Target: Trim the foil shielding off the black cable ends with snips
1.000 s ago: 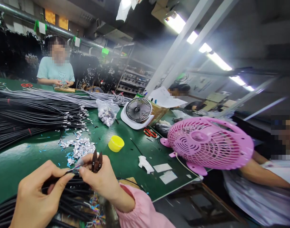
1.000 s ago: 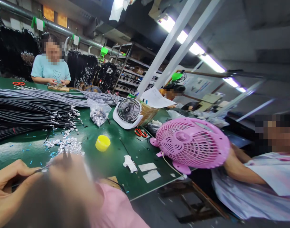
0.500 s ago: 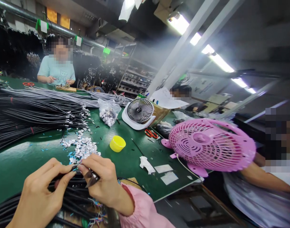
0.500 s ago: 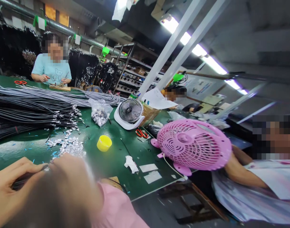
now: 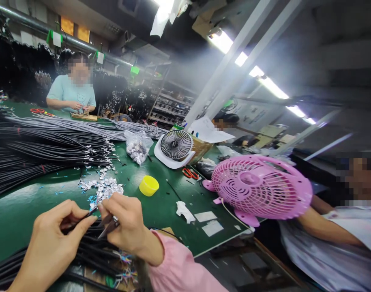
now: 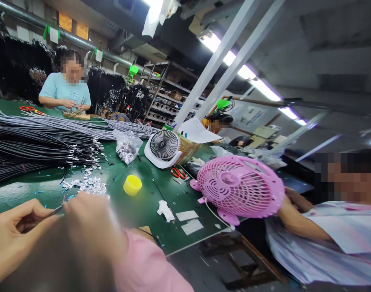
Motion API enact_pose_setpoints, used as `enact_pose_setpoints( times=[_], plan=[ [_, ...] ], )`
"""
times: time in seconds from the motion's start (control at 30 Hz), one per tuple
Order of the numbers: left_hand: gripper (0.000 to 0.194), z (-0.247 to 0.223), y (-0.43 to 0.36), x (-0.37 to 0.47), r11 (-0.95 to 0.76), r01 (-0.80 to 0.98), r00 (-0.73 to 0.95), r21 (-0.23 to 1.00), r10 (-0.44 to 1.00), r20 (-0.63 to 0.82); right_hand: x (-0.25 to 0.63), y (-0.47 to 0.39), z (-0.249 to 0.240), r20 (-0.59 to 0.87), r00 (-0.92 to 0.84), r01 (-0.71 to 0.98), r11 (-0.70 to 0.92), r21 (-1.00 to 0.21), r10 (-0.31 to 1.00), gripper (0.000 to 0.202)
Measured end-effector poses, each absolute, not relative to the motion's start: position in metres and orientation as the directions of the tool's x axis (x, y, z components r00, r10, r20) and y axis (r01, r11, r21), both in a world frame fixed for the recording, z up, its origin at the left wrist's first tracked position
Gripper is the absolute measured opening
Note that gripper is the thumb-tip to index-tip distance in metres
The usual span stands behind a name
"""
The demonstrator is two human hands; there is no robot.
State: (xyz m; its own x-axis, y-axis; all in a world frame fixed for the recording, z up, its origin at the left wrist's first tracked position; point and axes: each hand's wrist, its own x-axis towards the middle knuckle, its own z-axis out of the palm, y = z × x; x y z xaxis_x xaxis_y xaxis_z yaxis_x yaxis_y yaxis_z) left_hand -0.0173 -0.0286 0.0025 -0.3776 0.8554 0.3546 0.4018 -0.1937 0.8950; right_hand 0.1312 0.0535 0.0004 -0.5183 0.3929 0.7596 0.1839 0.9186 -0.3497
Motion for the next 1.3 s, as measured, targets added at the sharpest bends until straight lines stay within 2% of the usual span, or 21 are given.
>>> enact_pose_setpoints(
  times=[0.03,0.07,0.1,0.13,0.17,0.2,0.23,0.27,0.3,0.4,0.47,0.53,0.6,0.67,0.77,0.83,0.97,1.03,1.17,1.3],
  plan=[
    [0.026,0.004,-0.029,-0.016,-0.182,0.410,-0.378,0.894,0.858,0.348,0.131,0.052,0.000,0.788,-0.507,0.192,0.937,-0.290,0.348,0.026],
    [0.026,0.005,-0.030,-0.016,-0.179,0.421,-0.372,0.890,0.860,0.349,0.130,0.051,0.000,0.767,-0.520,0.149,0.924,-0.353,0.377,0.026],
    [0.026,0.005,-0.031,-0.015,-0.181,0.428,-0.368,0.885,0.860,0.354,0.130,0.050,0.000,0.684,-0.564,0.063,0.849,-0.524,0.463,0.026],
    [0.027,0.005,-0.032,-0.015,-0.187,0.431,-0.370,0.883,0.856,0.362,0.129,0.050,-0.001,0.542,-0.624,-0.023,0.680,-0.733,0.563,0.026],
    [0.028,0.004,-0.032,-0.015,-0.193,0.433,-0.377,0.880,0.848,0.372,0.129,0.050,-0.001,0.365,-0.678,-0.079,0.430,-0.899,0.638,0.028],
    [0.029,0.002,-0.033,-0.015,-0.202,0.440,-0.382,0.875,0.840,0.386,0.128,0.052,-0.001,0.206,-0.709,-0.108,0.185,-0.977,0.675,0.029],
    [0.029,-0.001,-0.033,-0.015,-0.215,0.456,-0.387,0.863,0.826,0.410,0.127,0.055,0.000,0.100,-0.659,-0.126,0.021,-0.992,0.745,0.031],
    [0.029,-0.004,-0.034,-0.016,-0.235,0.480,-0.390,0.845,0.805,0.446,0.127,0.060,0.001,0.030,-0.569,-0.156,-0.071,-0.985,0.822,0.032],
    [0.028,-0.007,-0.034,-0.017,-0.257,0.506,-0.395,0.823,0.779,0.486,0.128,0.065,0.004,0.009,-0.428,-0.224,-0.097,-0.970,0.904,0.035],
    [0.027,-0.014,-0.034,-0.021,-0.291,0.529,-0.407,0.797,0.737,0.539,0.132,0.078,0.011,0.042,-0.251,-0.297,-0.036,-0.954,0.967,0.041],
    [0.026,-0.017,-0.034,-0.023,-0.300,0.505,-0.405,0.809,0.746,0.529,0.134,0.079,0.013,0.059,-0.161,-0.277,0.012,-0.961,0.985,0.042],
    [0.022,-0.019,-0.034,-0.024,-0.315,0.489,-0.406,0.813,0.743,0.532,0.134,0.071,0.013,0.070,-0.332,-0.065,0.051,-0.997,0.941,0.038],
    [0.019,-0.020,-0.034,-0.024,-0.315,0.502,-0.422,0.806,0.724,0.546,0.131,0.061,0.012,0.179,-0.473,0.014,0.211,-0.977,0.863,0.028],
    [0.019,-0.020,-0.035,-0.024,-0.283,0.530,-0.421,0.799,0.731,0.537,0.129,0.052,0.013,0.270,-0.507,0.082,0.357,-0.931,0.819,0.025],
    [0.020,-0.018,-0.035,-0.022,-0.242,0.552,-0.421,0.798,0.745,0.518,0.126,0.047,0.014,0.307,-0.480,0.192,0.440,-0.877,0.822,0.026],
    [0.020,-0.018,-0.034,-0.020,-0.244,0.548,-0.433,0.800,0.736,0.521,0.126,0.047,0.013,0.363,-0.469,0.188,0.493,-0.850,0.805,0.022],
    [0.020,-0.018,-0.033,-0.018,-0.239,0.543,-0.436,0.805,0.739,0.513,0.128,0.048,0.008,0.560,-0.431,0.077,0.648,-0.758,0.707,0.019],
    [0.021,-0.019,-0.032,-0.017,-0.238,0.536,-0.428,0.810,0.750,0.504,0.128,0.047,0.006,0.571,-0.424,0.046,0.647,-0.761,0.703,0.022],
    [0.022,-0.019,-0.033,-0.015,-0.205,0.522,-0.448,0.828,0.760,0.471,0.129,0.044,0.004,0.410,-0.465,0.092,0.503,-0.859,0.785,0.026],
    [0.024,-0.017,-0.035,-0.013,-0.181,0.517,-0.462,0.836,0.764,0.451,0.128,0.043,0.005,0.361,-0.479,0.147,0.478,-0.866,0.800,0.019]
  ],
)
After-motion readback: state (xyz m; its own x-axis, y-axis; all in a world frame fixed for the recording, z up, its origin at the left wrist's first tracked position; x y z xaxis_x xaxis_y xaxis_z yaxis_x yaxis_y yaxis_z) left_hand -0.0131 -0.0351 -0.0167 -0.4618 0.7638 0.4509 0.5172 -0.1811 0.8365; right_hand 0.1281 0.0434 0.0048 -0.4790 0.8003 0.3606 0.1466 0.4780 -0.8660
